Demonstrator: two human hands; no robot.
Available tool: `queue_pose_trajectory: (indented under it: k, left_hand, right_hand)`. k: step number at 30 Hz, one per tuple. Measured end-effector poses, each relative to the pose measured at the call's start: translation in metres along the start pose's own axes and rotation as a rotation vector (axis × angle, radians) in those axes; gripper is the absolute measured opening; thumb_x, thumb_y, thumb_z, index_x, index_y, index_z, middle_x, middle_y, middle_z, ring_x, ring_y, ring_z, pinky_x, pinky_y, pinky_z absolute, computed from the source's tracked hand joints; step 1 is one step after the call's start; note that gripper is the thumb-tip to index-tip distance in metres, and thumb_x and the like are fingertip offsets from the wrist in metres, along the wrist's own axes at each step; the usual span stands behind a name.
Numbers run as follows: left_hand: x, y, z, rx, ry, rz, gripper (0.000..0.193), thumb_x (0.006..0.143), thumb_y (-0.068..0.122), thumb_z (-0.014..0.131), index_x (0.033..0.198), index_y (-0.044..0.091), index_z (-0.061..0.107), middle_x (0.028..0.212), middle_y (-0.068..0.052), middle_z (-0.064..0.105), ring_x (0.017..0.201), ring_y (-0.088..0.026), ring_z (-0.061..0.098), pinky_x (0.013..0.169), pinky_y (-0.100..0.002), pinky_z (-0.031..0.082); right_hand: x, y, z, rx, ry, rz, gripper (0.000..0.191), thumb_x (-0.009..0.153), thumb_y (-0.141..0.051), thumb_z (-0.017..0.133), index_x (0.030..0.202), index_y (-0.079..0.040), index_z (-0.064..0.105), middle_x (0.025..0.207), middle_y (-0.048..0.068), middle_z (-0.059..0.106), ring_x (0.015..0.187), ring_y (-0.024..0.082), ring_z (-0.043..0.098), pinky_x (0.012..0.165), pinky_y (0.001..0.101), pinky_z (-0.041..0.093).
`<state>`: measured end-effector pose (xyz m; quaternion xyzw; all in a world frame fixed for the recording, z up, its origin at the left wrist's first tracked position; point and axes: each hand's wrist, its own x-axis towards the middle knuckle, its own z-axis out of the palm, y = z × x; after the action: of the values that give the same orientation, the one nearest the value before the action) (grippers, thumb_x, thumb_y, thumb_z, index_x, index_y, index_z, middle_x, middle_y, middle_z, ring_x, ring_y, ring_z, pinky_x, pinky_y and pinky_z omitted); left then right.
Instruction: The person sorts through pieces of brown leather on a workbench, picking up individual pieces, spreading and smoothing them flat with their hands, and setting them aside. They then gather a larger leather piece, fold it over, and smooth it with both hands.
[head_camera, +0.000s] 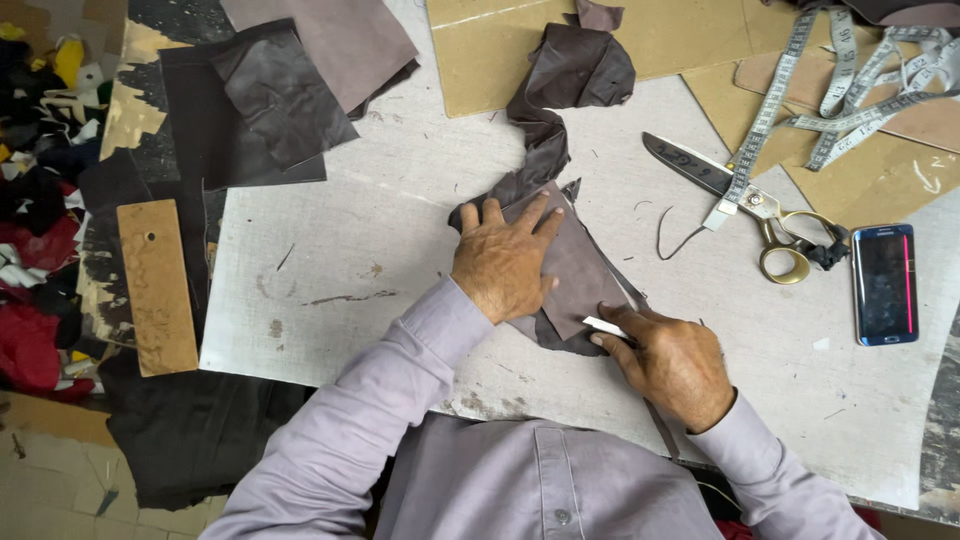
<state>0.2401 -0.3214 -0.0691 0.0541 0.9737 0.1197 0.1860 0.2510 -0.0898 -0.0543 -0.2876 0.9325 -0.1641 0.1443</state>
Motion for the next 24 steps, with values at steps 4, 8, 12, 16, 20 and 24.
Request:
queue_pose_trajectory:
  k: [4,8,12,16,20,24]
  left_hand:
    - [0.022,-0.028,-0.006,-0.034,0.056,0.074,0.049,0.096,0.005,0.052,0.138,0.028,0.064,0.15,0.003,0.051,0.116,-0.029,0.058,0.108,-0.055,0.032]
    - [0.038,-0.05,-0.022,-0.033,0.033,0.179,0.052,0.094,-0.003,0.052,0.122,0.034,0.074,0.137,0.009,0.062,0.122,-0.021,0.059,0.114,-0.052,0.032]
    - [0.04,-0.064,-0.035,-0.064,0.003,0.25,0.055,0.083,-0.01,0.064,0.119,0.031,0.076,0.138,0.014,0.061,0.126,-0.018,0.058,0.11,-0.046,0.038]
    - [0.044,-0.074,-0.04,-0.116,-0.02,0.309,0.051,0.075,-0.001,0.079,0.117,0.027,0.075,0.136,0.011,0.06,0.127,-0.019,0.056,0.108,-0.039,0.043]
    - [0.052,-0.08,-0.042,-0.147,-0.005,0.392,0.051,0.075,-0.009,0.075,0.113,0.024,0.078,0.134,0.008,0.064,0.126,-0.02,0.059,0.106,-0.031,0.047]
    - [0.052,-0.086,-0.043,-0.192,-0.033,0.402,0.05,0.071,-0.007,0.079,0.112,0.021,0.078,0.131,0.005,0.064,0.123,-0.02,0.059,0.107,-0.029,0.046]
  right_hand:
    - [-0.001,-0.001,0.005,-0.047,-0.046,0.021,0.039,0.085,-0.042,0.073,0.113,-0.016,0.08,0.089,0.009,0.08,0.057,0.028,0.074,0.052,0.0395,0.057]
    - [-0.004,-0.003,0.002,0.034,-0.126,0.029,0.038,0.087,-0.034,0.07,0.118,-0.014,0.077,0.098,0.012,0.079,0.062,0.028,0.075,0.056,0.0389,0.058]
    - [0.006,-0.007,-0.007,0.368,-0.089,-0.057,0.026,0.092,-0.012,0.064,0.115,-0.008,0.076,0.091,0.01,0.078,0.072,0.021,0.071,0.063,0.0335,0.06]
    - [0.04,-0.028,0.003,0.368,-0.066,-0.161,0.027,0.086,-0.005,0.07,0.112,-0.003,0.074,0.091,0.011,0.071,0.069,0.021,0.071,0.06,0.033,0.058]
    - [0.079,-0.056,0.03,0.387,0.081,-0.238,0.033,0.085,-0.004,0.07,0.118,0.001,0.071,0.091,0.014,0.068,0.066,0.022,0.067,0.061,0.0333,0.055]
    - [0.093,-0.07,0.043,0.335,0.183,-0.358,0.038,0.083,-0.002,0.07,0.121,0.002,0.07,0.089,0.015,0.067,0.068,0.024,0.067,0.063,0.0345,0.055]
